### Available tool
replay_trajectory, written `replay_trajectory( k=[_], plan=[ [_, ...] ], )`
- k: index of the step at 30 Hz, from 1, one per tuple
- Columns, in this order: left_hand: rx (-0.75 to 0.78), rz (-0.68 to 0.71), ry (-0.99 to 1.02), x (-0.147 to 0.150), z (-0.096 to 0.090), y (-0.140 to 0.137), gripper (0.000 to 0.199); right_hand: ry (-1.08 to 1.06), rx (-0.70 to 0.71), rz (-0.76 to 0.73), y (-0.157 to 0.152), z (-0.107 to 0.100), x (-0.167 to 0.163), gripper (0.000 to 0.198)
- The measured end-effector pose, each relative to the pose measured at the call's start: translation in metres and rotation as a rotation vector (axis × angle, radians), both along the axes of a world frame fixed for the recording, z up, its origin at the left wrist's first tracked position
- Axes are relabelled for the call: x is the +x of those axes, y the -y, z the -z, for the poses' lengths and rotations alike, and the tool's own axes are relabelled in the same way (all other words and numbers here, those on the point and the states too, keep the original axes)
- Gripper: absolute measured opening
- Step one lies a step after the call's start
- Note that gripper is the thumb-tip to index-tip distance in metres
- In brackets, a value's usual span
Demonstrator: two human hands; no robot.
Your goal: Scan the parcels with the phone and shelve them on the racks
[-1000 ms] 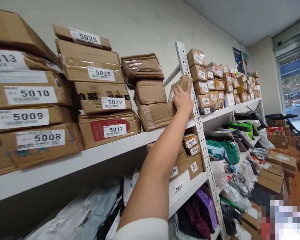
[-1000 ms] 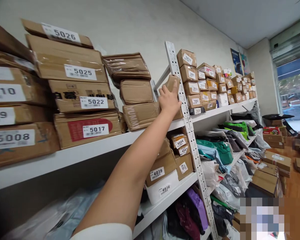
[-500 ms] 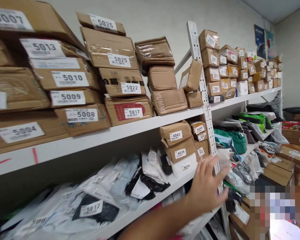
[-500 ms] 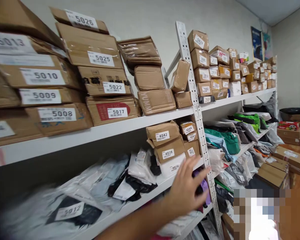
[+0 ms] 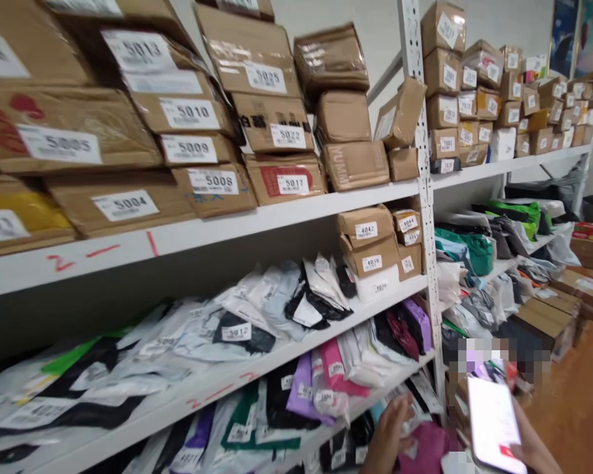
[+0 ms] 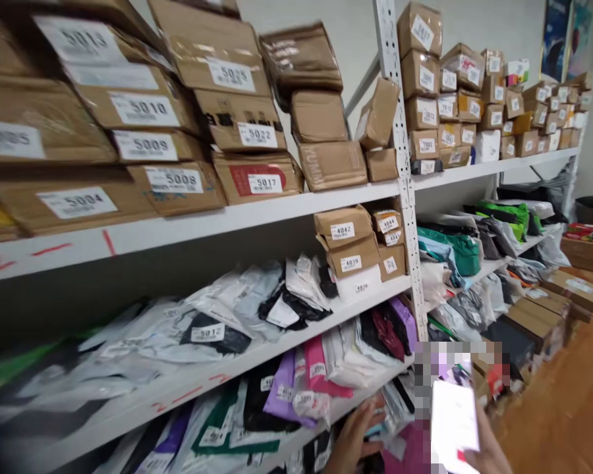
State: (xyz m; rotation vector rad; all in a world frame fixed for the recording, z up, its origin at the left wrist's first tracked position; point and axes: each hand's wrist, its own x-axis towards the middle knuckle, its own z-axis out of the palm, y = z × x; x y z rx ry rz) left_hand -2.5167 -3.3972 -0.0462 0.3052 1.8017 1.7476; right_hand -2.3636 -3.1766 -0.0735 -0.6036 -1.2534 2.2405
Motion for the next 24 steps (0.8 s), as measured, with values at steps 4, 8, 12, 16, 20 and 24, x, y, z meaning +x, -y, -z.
replay_trajectory(
  k=[4,8,12,16,20,24],
  plan=[
    [0.267,0.303,0.378,0.051,-0.037,-0.028,0.11,-0.098,-0.164,-0.148,0.05,-0.043,0.0,0.095],
    [0.281,0.332,0.462,0.082,-0.033,-0.044,0.091,-0.099,-0.11,-0.087,0.066,-0.056,0.0,0.07],
    [0.245,0.281,0.511,0.102,-0.017,-0.041,0.082,-0.05,-0.077,-0.018,0.07,-0.046,0.016,0.051],
    [0.332,0.248,0.53,0.117,-0.015,-0.033,0.076,-0.019,-0.023,0.032,0.076,-0.038,0.032,0.046],
    [0.311,0.256,0.495,0.127,-0.011,-0.029,0.074,0.013,0.026,0.082,0.08,-0.034,0.039,0.048],
    [0.277,0.279,0.453,0.133,-0.009,-0.029,0.075,0.004,0.051,0.07,0.081,-0.034,0.049,0.043]
  ],
)
